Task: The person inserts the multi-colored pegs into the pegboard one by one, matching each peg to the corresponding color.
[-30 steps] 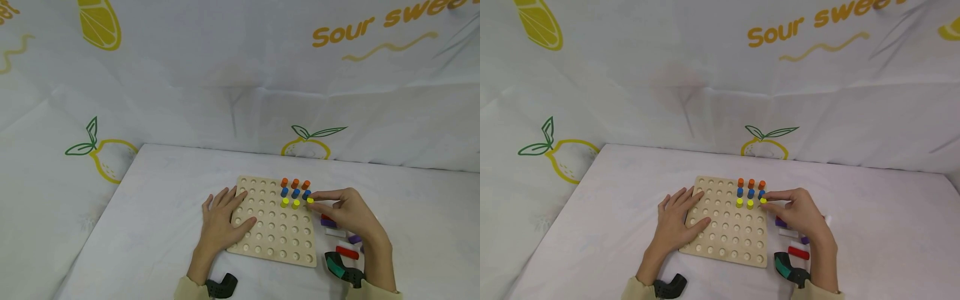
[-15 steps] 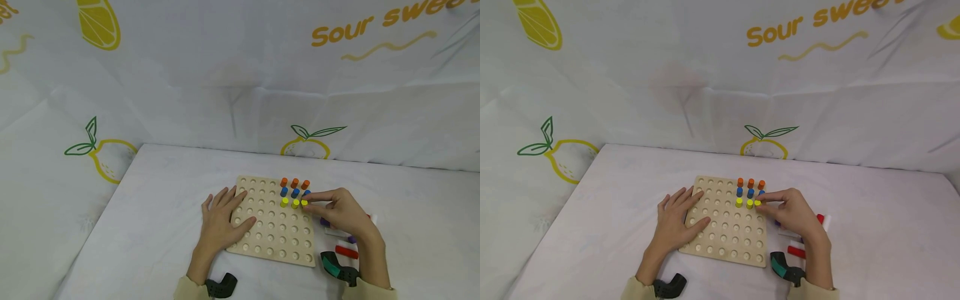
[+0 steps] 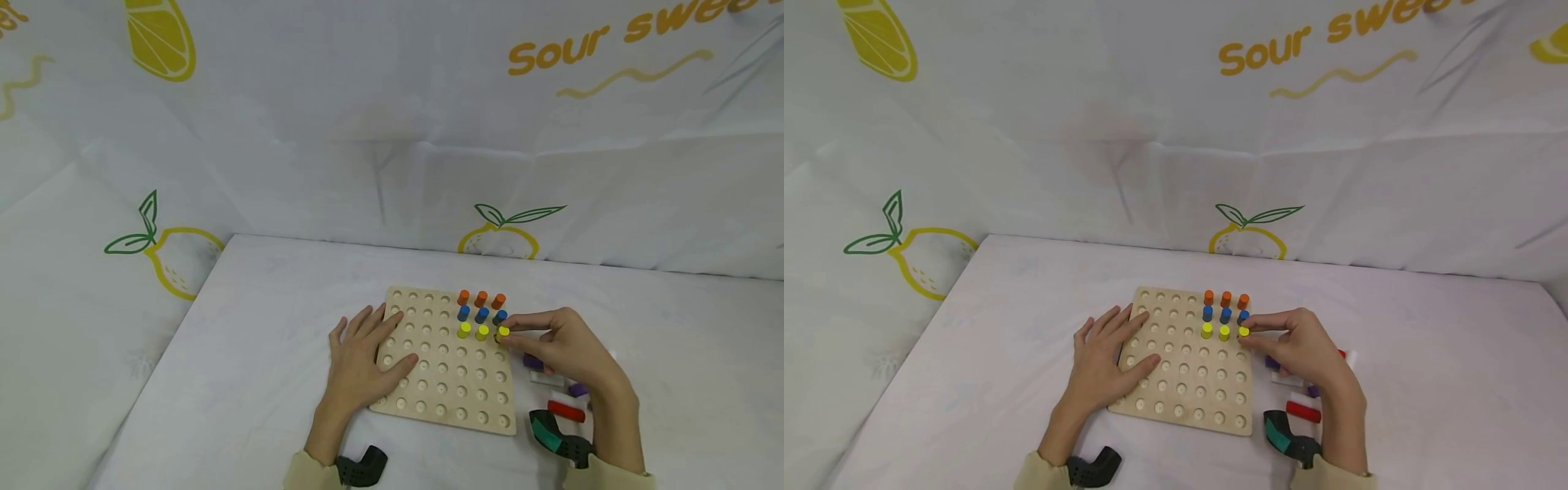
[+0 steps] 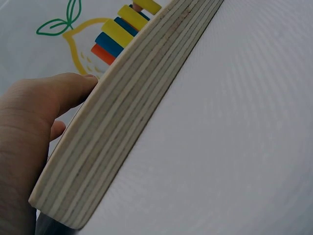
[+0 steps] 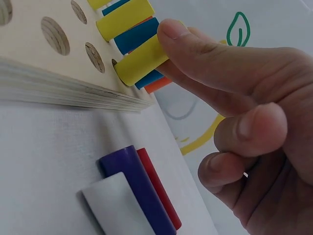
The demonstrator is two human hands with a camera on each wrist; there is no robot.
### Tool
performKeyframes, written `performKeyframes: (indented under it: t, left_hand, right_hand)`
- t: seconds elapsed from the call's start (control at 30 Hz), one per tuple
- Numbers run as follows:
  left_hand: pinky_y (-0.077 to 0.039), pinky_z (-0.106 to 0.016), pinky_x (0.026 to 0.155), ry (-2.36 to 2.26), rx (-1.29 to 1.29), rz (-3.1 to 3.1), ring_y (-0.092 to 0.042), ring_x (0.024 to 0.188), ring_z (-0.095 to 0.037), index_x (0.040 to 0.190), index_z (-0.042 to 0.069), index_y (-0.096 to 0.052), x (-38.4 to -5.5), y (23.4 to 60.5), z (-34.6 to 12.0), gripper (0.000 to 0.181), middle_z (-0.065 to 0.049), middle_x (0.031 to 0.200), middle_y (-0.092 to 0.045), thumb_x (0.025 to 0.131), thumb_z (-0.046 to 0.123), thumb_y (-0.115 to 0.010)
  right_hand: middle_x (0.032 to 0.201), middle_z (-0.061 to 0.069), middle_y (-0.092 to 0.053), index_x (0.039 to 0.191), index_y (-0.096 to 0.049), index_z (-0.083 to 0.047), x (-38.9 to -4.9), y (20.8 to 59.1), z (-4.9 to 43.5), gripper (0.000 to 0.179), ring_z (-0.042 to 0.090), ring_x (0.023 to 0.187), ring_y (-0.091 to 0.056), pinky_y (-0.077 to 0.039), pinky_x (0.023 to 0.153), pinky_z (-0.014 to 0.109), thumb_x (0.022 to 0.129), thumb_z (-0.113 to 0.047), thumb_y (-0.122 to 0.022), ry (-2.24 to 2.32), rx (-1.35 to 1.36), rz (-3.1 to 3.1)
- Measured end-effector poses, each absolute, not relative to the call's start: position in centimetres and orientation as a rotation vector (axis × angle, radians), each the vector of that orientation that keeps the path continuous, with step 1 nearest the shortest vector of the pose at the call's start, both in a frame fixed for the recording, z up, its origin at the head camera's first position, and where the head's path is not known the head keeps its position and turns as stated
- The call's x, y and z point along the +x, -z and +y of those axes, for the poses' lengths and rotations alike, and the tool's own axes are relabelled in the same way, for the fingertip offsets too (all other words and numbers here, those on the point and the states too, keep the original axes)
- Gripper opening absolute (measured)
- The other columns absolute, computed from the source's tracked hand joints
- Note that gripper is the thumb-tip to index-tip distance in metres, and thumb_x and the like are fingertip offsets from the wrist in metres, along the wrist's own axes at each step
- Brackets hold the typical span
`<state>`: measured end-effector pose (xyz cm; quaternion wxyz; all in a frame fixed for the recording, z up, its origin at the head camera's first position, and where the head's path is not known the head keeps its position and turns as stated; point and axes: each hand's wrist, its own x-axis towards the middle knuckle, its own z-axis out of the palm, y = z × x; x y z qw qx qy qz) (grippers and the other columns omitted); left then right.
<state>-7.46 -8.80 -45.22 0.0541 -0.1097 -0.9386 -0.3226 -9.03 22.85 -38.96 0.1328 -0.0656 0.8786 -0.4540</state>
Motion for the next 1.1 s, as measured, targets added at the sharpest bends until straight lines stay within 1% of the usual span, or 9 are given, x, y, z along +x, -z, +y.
performKeyframes:
  t: [0.17, 0.53, 0.77, 0.8, 0.87, 0.97, 1.0, 1.03, 1.1]
  left_hand:
    - [-0.015, -0.065, 0.121, 0.985, -0.330, -2.850, -0.041, 0.150, -0.030, 0.144, 0.030, -0.060, -7.5, 45.3, -8.8, 0.068, -0.003, 0.158, -0.051, 0.083, 0.059, -0.069]
    - [-0.015, -0.064, 0.121, 0.987, -0.325, -2.848, -0.041, 0.150, -0.029, 0.144, 0.031, -0.059, -7.5, 45.3, -8.7, 0.068, -0.002, 0.158, -0.050, 0.083, 0.059, -0.069]
    - [-0.014, -0.064, 0.121, 0.994, -0.326, -2.843, -0.041, 0.150, -0.029, 0.144, 0.031, -0.059, -7.5, 45.3, -8.7, 0.068, -0.003, 0.158, -0.050, 0.083, 0.059, -0.069]
    - [-0.014, -0.064, 0.121, 0.995, -0.326, -2.844, -0.041, 0.151, -0.029, 0.144, 0.031, -0.059, -7.5, 45.3, -8.7, 0.068, -0.003, 0.158, -0.050, 0.083, 0.059, -0.069]
    - [-0.014, -0.064, 0.122, 0.997, -0.325, -2.847, -0.040, 0.151, -0.029, 0.144, 0.030, -0.059, -7.5, 45.3, -8.7, 0.068, -0.003, 0.158, -0.050, 0.083, 0.059, -0.069]
    - [-0.013, -0.064, 0.122, 0.999, -0.324, -2.850, -0.040, 0.151, -0.029, 0.144, 0.030, -0.059, -7.4, 45.4, -8.7, 0.069, -0.003, 0.159, -0.050, 0.083, 0.059, -0.069]
    - [-0.013, -0.064, 0.122, 1.000, -0.323, -2.851, -0.040, 0.151, -0.028, 0.144, 0.031, -0.059, -7.4, 45.4, -8.8, 0.069, -0.002, 0.159, -0.050, 0.083, 0.059, -0.069]
    - [-0.013, -0.064, 0.122, 1.000, -0.323, -2.851, -0.040, 0.151, -0.028, 0.144, 0.031, -0.059, -7.5, 45.3, -8.8, 0.068, -0.002, 0.159, -0.049, 0.083, 0.059, -0.069]
    - [-0.013, -0.064, 0.122, 1.001, -0.321, -2.851, -0.040, 0.151, -0.028, 0.145, 0.031, -0.059, -7.5, 45.3, -8.8, 0.068, -0.002, 0.159, -0.049, 0.083, 0.059, -0.069]
  right_hand:
    - [0.116, 0.023, -0.075, 0.118, -0.076, -0.003, -9.1, 39.1, 22.6, 0.033, 0.007, 0.033, -0.038, -0.040, 0.038, 0.026, 0.089, -0.018, -0.079, 1.323, -0.211, 2.542]
    - [0.109, 0.018, -0.078, 0.113, -0.078, -0.004, -9.0, 38.8, 22.6, 0.030, 0.007, 0.034, -0.039, -0.043, 0.040, 0.026, 0.087, -0.017, -0.081, 1.251, -0.189, 2.599]
    - [0.113, 0.015, -0.077, 0.117, -0.078, -0.010, -8.6, 38.2, 23.5, 0.033, 0.011, 0.039, -0.042, -0.043, 0.042, 0.027, 0.090, -0.028, -0.079, 1.159, -0.130, 2.641]
    - [0.106, 0.015, -0.079, 0.118, -0.077, -0.010, -8.4, 38.1, 23.9, 0.034, 0.011, 0.041, -0.042, -0.042, 0.042, 0.027, 0.091, -0.030, -0.078, 1.147, -0.110, 2.657]
    - [0.100, 0.010, -0.080, 0.120, -0.076, -0.009, -8.0, 37.9, 24.8, 0.035, 0.012, 0.041, -0.042, -0.042, 0.041, 0.027, 0.092, -0.030, -0.077, 1.141, -0.079, 2.708]
    - [0.080, 0.000, -0.078, 0.122, -0.075, -0.006, -7.4, 37.8, 26.1, 0.037, 0.012, 0.041, -0.040, -0.039, 0.041, 0.028, 0.093, -0.029, -0.076, 1.128, -0.023, 2.776]
    - [0.071, -0.002, -0.074, 0.123, -0.075, -0.006, -7.3, 37.8, 26.5, 0.037, 0.011, 0.041, -0.040, -0.038, 0.041, 0.028, 0.093, -0.029, -0.076, 1.121, -0.006, 2.785]
    - [0.069, -0.005, -0.073, 0.123, -0.074, -0.006, -7.2, 37.8, 26.8, 0.038, 0.011, 0.042, -0.040, -0.038, 0.042, 0.028, 0.093, -0.029, -0.076, 1.111, 0.003, 2.791]
    - [0.054, -0.007, -0.059, 0.123, -0.075, -0.006, -7.2, 37.8, 27.1, 0.039, 0.010, 0.043, -0.039, -0.035, 0.042, 0.028, 0.093, -0.031, -0.076, 1.084, 0.033, 2.776]
